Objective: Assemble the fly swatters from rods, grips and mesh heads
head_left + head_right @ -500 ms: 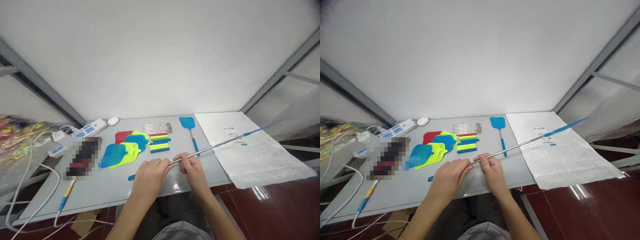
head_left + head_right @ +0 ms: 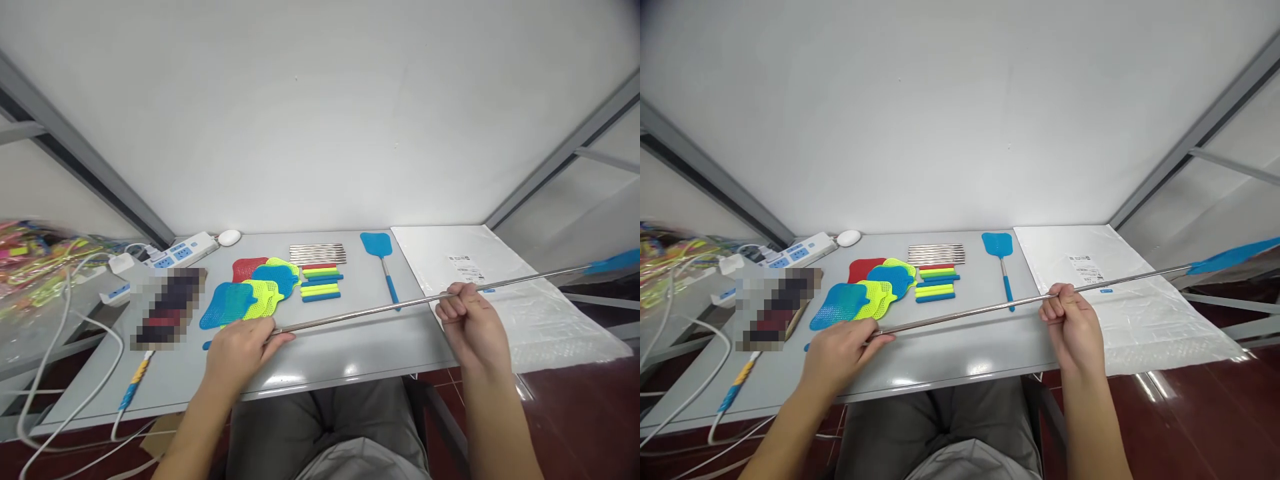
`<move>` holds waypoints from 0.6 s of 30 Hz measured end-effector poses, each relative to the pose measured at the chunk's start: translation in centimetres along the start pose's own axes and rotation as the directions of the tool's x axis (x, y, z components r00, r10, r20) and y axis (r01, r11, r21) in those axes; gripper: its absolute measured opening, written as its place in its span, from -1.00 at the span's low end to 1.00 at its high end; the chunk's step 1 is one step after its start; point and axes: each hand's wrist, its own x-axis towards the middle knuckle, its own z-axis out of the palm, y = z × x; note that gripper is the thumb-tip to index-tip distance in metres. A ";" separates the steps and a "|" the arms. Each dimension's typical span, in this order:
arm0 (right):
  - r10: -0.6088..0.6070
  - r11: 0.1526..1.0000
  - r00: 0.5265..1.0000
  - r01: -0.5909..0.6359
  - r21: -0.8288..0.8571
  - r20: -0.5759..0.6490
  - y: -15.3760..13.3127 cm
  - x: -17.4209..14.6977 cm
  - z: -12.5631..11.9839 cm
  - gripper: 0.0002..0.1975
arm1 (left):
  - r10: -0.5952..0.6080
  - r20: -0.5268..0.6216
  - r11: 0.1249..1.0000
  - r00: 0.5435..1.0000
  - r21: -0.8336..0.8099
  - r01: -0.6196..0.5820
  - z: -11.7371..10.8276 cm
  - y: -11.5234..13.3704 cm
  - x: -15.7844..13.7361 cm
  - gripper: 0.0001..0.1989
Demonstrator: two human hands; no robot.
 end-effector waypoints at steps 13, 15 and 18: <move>0.327 0.944 0.923 -0.328 -0.029 0.204 6.6 -5.0 3.5 -0.83 | -0.378 -0.256 0.922 0.890 -0.015 0.387 -0.7 2.9 -0.1 -0.63; 0.379 0.924 0.884 -0.376 -0.065 0.275 8.2 -6.7 4.3 -0.80 | -0.384 -0.233 0.923 0.894 -0.072 0.378 -0.6 4.2 0.0 -0.67; 0.386 0.921 0.865 -0.382 -0.078 0.321 8.7 -7.7 4.5 -0.77 | -0.479 -0.222 0.874 0.849 -0.212 0.438 -0.7 4.5 -0.4 -0.79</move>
